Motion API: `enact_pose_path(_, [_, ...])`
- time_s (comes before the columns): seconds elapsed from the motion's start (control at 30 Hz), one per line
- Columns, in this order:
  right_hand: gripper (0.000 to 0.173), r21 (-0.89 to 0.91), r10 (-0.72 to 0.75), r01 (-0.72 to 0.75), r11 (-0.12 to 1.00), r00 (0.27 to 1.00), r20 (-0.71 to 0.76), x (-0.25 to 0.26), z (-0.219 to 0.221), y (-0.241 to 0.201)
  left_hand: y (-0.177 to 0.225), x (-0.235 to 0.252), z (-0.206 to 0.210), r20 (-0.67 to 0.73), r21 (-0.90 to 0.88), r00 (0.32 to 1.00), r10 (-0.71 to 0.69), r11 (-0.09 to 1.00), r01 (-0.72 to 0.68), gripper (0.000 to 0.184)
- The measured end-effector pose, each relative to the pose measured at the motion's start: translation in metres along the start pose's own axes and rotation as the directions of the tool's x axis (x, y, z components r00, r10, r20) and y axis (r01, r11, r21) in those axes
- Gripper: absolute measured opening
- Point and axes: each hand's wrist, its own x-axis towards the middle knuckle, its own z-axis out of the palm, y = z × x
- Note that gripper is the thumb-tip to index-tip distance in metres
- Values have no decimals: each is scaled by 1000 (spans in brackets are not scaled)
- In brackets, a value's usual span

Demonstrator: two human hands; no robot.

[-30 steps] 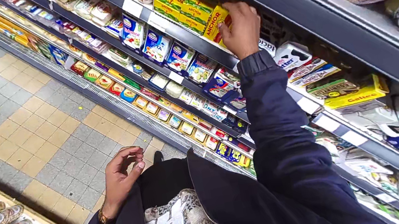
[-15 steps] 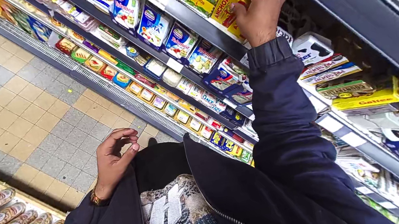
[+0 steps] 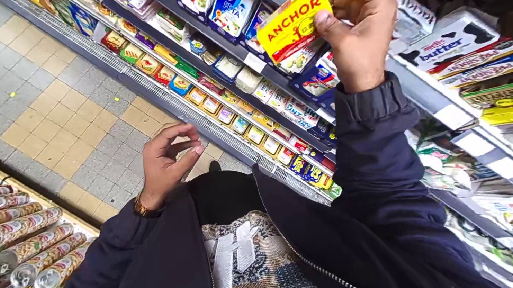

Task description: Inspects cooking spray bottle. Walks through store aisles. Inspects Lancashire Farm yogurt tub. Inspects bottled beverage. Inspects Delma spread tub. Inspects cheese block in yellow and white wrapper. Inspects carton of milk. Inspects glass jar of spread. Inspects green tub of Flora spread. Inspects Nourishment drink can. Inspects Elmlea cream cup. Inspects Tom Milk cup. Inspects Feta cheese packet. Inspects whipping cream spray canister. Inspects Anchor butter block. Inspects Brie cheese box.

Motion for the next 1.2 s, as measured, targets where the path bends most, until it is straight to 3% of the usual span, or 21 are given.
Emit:
enact_pose_path(0.1, [49,212,162,-207,955,964,212,-35,43,-9,9,1,-8,-1,14,1000,-23,1000,24,44])
enact_pose_path(0.23, [52,268,294,-413,870,872,390,-93,94,-29,15,-10,-25,5,-4,997,-82,997,82,75])
enact_pose_path(0.43, [50,448,385,-540,713,835,394,-164,158,-47,13,-44,-59,47,-32,989,-139,989,141,80])
enact_pose_path(0.7, [53,515,437,-557,652,830,346,-234,191,-60,14,-79,-93,125,-93,958,-260,958,272,68])
enact_pose_path(0.93, [79,422,408,-547,723,831,378,-278,193,-60,7,-99,-118,281,-152,890,-360,899,411,72])
enact_pose_path(1.2, [75,403,434,-507,762,861,263,-323,203,-55,0,-114,-122,359,-113,836,-415,870,480,71])
